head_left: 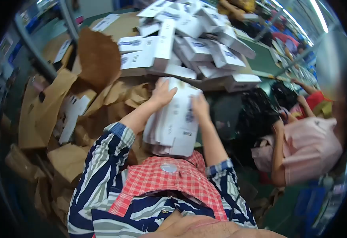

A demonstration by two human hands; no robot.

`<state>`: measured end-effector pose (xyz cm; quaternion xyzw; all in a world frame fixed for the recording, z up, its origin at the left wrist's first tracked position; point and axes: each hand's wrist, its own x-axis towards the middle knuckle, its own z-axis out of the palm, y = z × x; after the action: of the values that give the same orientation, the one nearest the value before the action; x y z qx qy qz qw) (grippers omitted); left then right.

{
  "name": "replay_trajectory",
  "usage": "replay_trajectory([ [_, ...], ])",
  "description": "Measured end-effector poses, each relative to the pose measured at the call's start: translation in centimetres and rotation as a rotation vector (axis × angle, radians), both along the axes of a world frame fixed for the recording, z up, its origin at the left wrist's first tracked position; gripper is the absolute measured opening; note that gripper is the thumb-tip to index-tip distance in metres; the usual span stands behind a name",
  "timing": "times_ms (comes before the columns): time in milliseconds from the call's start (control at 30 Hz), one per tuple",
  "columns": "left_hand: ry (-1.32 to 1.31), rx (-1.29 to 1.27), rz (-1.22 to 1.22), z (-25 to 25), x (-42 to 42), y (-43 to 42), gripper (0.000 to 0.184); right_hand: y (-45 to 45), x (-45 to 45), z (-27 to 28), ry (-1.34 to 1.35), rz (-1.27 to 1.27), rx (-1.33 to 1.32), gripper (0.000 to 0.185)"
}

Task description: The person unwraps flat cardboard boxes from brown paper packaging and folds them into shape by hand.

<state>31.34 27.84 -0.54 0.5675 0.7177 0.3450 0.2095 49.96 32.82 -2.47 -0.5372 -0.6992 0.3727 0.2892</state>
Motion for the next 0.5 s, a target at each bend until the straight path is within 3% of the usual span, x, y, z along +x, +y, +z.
replay_trajectory([
  [33,0.140,0.034,0.041,-0.8,1.0,0.2,0.079,0.1,-0.9,-2.4,0.102,0.060,0.094,0.052],
  [67,0.034,0.143,-0.040,-2.0,0.5,0.4,0.085,-1.3,-1.8,-1.4,0.160,0.023,0.072,0.058],
  [100,-0.013,0.180,0.022,-1.5,0.8,-1.0,0.084,-2.8,-1.8,1.1,0.159,0.063,0.157,0.061],
  [167,-0.028,0.208,-0.081,0.2,-0.5,-3.2,0.072,-4.6,-1.0,3.5,0.251,0.088,0.118,0.063],
  [200,-0.216,0.135,-0.117,4.0,0.0,-5.2,0.061,-5.3,-0.4,4.7,0.225,0.129,0.142,0.065],
  [267,-0.505,0.120,-0.113,4.9,-1.2,-6.9,0.049,-6.9,0.3,6.6,0.322,0.151,0.263,0.066],
  [300,-0.832,0.088,-0.020,8.1,-0.5,-8.4,0.039,-7.3,0.5,7.0,0.383,0.134,0.341,0.063],
  [367,-1.132,0.034,-0.100,11.1,-0.9,-10.0,0.030,-8.7,1.3,10.7,0.724,0.131,-0.042,0.061],
  [400,-1.078,-0.047,-0.084,11.8,-0.9,-10.7,0.030,-9.5,1.4,10.9,0.790,0.235,-0.137,0.046],
  [433,-1.023,-0.126,-0.065,12.0,-0.9,-11.3,0.030,-11.1,2.0,12.9,0.528,0.345,-0.101,0.030],
  [467,-1.006,-0.124,-0.138,12.0,-0.7,-11.8,0.031,-12.5,1.8,12.6,0.493,0.394,0.058,0.027],
  [500,-1.006,-0.126,-0.138,12.1,-0.5,-12.2,0.031,-13.8,1.8,13.2,0.522,0.382,0.045,0.030],
])
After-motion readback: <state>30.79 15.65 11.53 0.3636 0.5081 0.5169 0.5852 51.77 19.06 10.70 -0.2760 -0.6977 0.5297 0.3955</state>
